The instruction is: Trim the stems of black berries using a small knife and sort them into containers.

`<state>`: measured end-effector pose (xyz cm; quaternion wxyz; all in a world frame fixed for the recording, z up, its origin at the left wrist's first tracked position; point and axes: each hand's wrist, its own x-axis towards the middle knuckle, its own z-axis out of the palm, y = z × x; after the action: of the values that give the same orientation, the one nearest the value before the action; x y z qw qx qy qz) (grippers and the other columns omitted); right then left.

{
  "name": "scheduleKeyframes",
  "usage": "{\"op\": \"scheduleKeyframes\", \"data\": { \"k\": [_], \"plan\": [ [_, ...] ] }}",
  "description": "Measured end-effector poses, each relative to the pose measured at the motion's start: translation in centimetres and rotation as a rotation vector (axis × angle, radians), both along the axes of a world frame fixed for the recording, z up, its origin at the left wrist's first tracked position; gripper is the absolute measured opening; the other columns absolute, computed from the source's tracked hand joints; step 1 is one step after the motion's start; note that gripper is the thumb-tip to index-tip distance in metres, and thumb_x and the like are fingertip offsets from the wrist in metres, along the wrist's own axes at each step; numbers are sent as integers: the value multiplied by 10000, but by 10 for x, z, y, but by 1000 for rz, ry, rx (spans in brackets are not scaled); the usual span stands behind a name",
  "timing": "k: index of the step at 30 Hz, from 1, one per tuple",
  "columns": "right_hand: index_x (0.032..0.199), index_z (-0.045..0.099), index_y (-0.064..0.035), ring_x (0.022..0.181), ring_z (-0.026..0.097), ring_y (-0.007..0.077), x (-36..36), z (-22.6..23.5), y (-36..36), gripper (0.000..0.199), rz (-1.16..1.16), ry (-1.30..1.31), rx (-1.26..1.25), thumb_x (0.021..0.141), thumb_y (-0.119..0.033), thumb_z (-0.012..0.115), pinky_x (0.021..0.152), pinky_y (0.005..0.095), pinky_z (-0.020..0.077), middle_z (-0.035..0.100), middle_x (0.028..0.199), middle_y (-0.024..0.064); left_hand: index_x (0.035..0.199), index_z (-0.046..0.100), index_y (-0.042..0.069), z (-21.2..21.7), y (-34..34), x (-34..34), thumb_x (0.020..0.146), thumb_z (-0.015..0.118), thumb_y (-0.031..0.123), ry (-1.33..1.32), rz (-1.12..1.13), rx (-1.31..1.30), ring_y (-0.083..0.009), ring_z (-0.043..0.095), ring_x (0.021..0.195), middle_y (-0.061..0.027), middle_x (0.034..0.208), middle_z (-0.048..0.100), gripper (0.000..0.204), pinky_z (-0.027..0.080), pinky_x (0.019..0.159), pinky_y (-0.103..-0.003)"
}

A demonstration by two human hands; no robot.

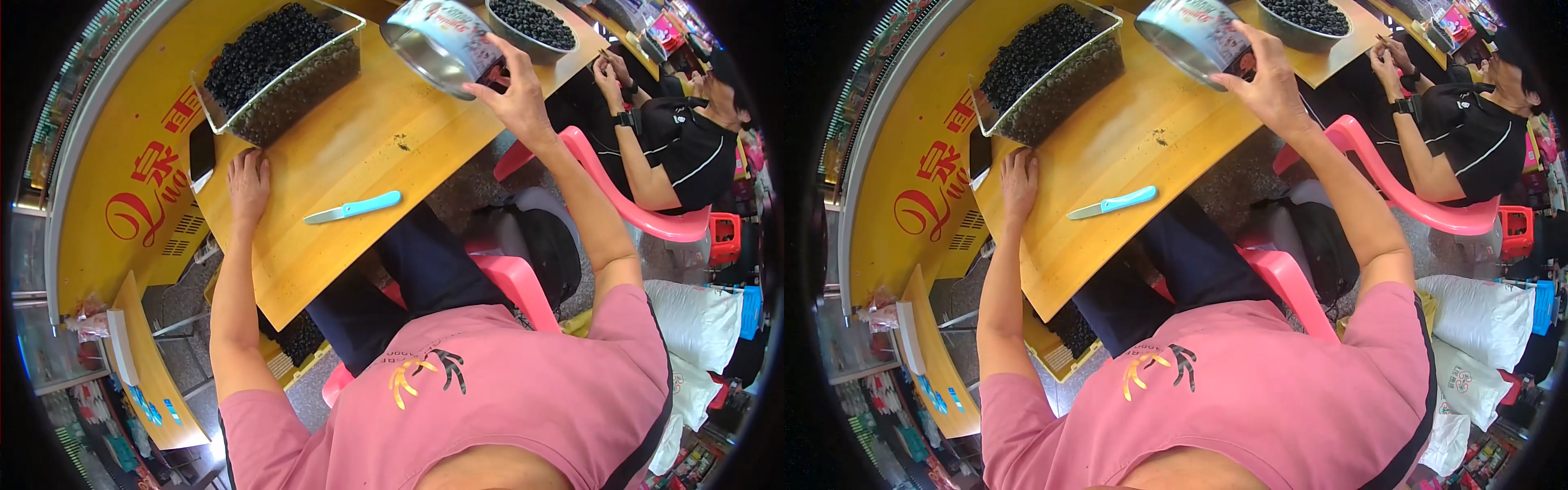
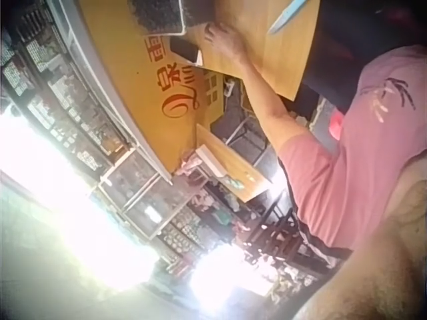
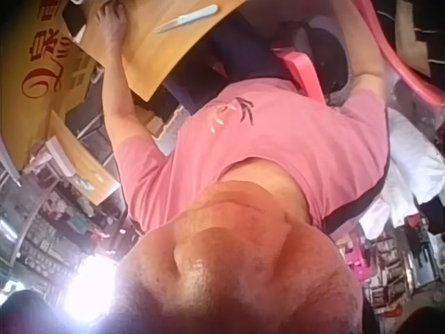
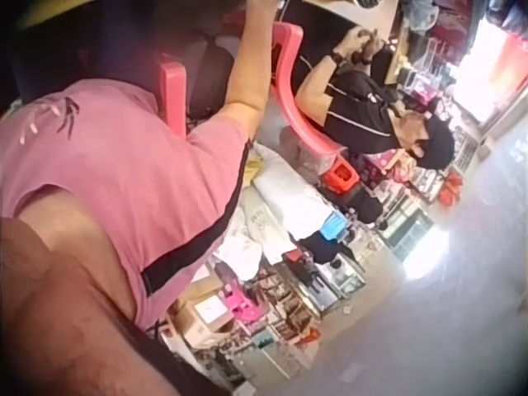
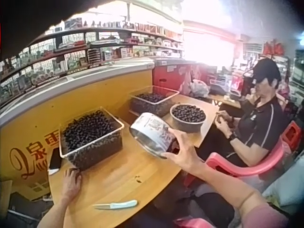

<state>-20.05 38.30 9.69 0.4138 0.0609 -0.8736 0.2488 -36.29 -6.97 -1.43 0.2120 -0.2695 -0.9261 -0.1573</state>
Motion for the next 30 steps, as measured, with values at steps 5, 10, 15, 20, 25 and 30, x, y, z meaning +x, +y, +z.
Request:
{"op": "scheduleKeyframes", "data": {
  "k": [5,10,15,20,25,30],
  "plan": [
    [1431,466,-120,1203,548,235,14,-3,-5,779,44,-117,-145,765,-221,859,900,333,541,520,1345,122,1195,598,73,-4,-2,-1,965,568,249,6,-3,21,-342,506,1173,-128,1227,574,291,401,997,-450],
    [1396,505,-143,1221,535,323,19,-11,3,733,8,64,243,744,-141,840,1017,381,482,510,1361,122,1190,606,81,-3,0,-2,960,573,256,7,-13,46,-340,506,1176,-122,1225,577,290,404,987,-456],
    [1351,556,-178,1238,521,319,17,-16,5,739,57,0,540,668,-61,812,1036,401,473,518,1361,76,1184,613,86,-3,-2,-1,961,570,269,1,-2,29,-336,505,1186,-113,1234,578,292,405,986,-456],
    [1317,592,-199,1231,530,293,16,-12,5,729,138,6,651,637,-38,798,1020,403,488,535,1349,57,1183,614,91,-4,-2,-2,960,570,273,-11,6,30,-334,505,1189,-110,1231,579,292,405,988,-458],
    [1299,609,-205,1231,530,292,13,-5,1,722,160,-1,792,626,-17,790,1011,400,498,549,1336,48,1188,614,93,-3,-1,-3,961,567,278,-13,2,37,-333,505,1191,-108,1232,580,297,405,991,-463],
    [1345,572,-161,1245,519,311,13,16,13,738,140,-22,610,654,-61,812,1054,412,454,542,1356,82,1190,616,87,-3,-2,-3,955,575,261,-1,1,34,-335,508,1182,-109,1233,578,295,406,990,-460]
  ]
}}
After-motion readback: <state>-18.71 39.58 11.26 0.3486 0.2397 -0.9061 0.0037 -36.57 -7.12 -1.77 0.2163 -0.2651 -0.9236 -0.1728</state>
